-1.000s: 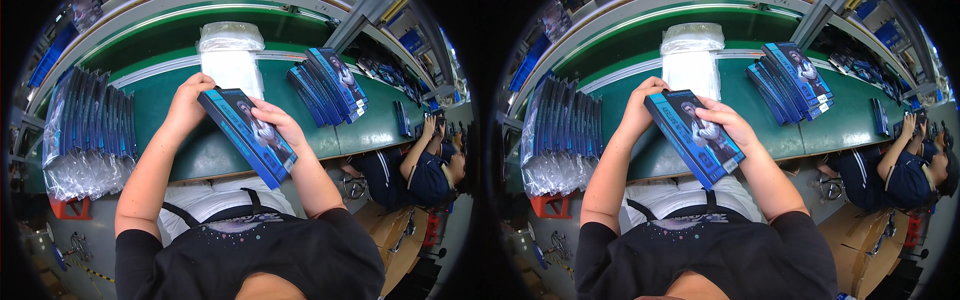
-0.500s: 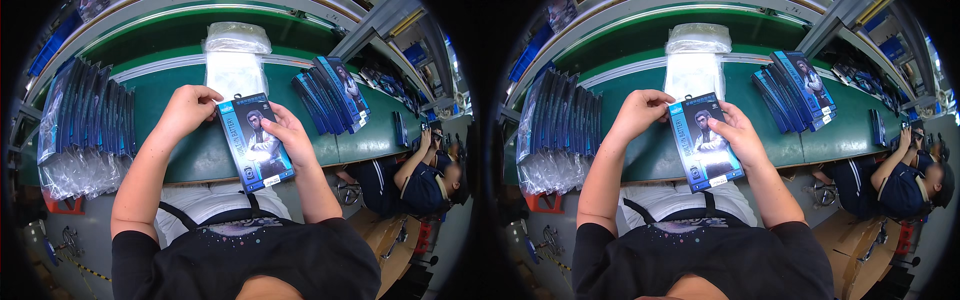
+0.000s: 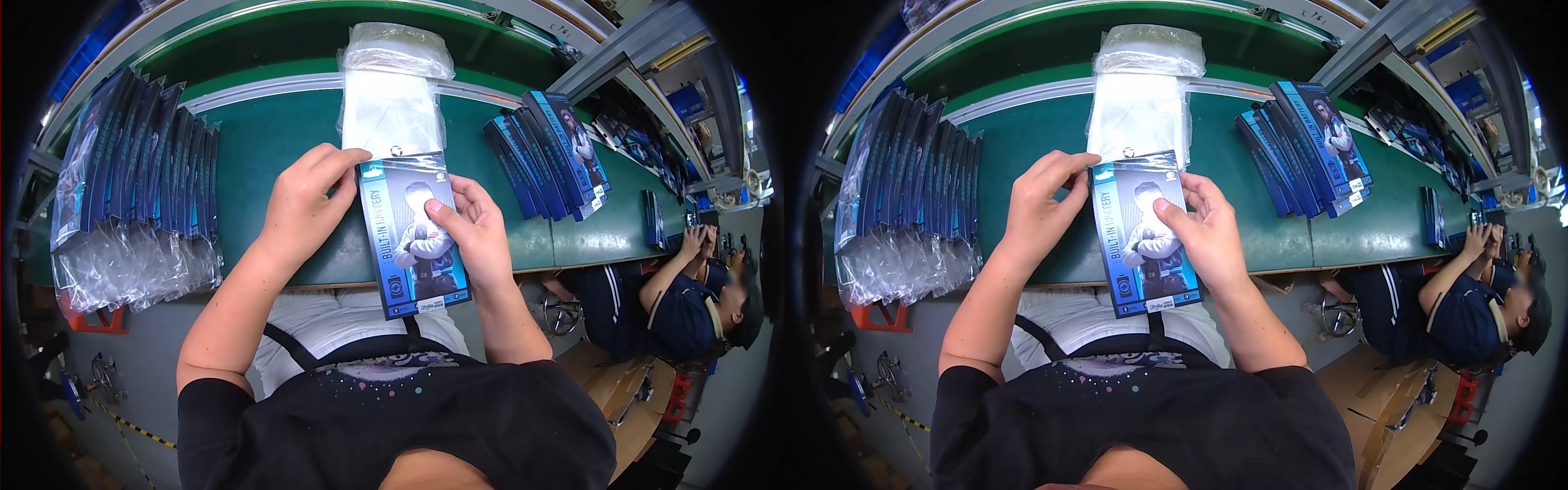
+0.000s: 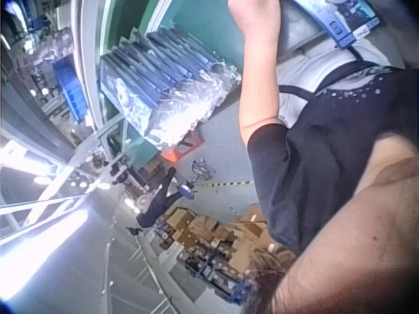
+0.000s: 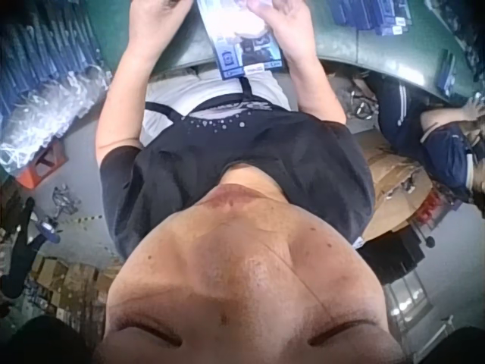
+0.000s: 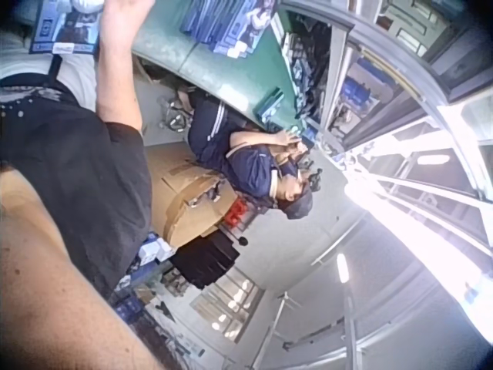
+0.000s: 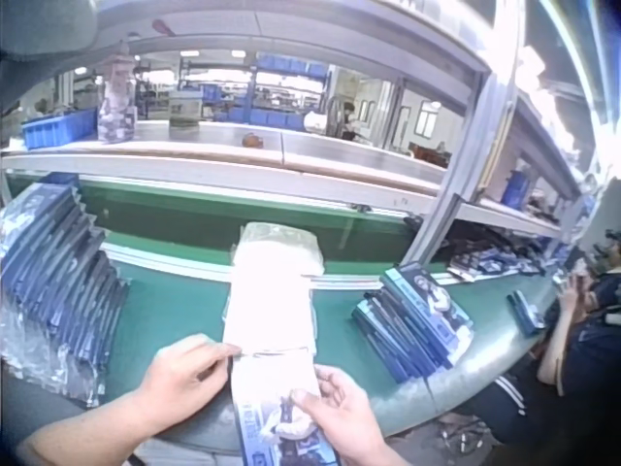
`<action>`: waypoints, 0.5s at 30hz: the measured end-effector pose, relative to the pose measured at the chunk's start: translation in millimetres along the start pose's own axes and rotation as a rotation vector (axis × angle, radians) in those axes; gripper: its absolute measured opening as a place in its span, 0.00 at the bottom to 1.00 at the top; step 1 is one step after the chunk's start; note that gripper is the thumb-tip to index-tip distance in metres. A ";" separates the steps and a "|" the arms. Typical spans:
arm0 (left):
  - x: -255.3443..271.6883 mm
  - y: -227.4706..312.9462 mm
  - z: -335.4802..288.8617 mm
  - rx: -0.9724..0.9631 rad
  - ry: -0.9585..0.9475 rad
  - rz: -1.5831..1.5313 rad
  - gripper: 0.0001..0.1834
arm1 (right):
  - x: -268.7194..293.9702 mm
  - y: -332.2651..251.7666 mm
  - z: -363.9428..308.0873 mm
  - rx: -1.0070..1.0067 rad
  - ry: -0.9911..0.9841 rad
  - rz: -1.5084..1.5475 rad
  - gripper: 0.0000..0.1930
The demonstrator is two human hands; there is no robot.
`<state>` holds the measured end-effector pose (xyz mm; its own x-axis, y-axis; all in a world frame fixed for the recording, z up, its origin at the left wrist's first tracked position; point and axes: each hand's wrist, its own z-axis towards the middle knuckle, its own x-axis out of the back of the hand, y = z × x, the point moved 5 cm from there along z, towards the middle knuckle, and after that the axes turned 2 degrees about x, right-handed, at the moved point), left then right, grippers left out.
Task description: Placing product boxes into clear plastic bags at an industrial assembly line.
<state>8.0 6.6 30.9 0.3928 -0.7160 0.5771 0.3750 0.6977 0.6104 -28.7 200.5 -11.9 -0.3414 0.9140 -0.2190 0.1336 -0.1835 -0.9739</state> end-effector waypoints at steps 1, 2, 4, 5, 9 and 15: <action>0.4 2.5 -0.4 -0.038 0.002 0.048 0.13 | -1.8 -0.8 -0.2 0.031 0.001 -0.016 0.26; 1.3 4.3 -0.8 -0.054 0.011 0.071 0.13 | -3.4 -0.3 -0.3 0.061 -0.003 -0.024 0.26; 3.6 8.3 -0.9 -0.090 0.029 0.117 0.12 | -5.2 1.0 -0.2 0.125 -0.013 -0.038 0.25; 4.2 10.3 -1.3 -0.104 0.033 0.128 0.12 | -5.3 1.5 -0.6 0.113 -0.015 -0.077 0.25; 3.4 18.2 -7.5 -0.131 -0.061 0.148 0.11 | 3.2 5.1 -2.4 -0.004 0.015 -0.067 0.19; -0.1 1.5 -19.6 0.359 -0.078 -0.441 0.17 | 5.4 2.2 -8.9 -0.057 0.082 0.249 0.09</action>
<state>25.0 8.2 21.2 0.1957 -0.9466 0.2564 0.1752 0.2910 0.9405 -22.0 208.3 -14.6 -0.2153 0.8700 -0.4436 0.2569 -0.3878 -0.8852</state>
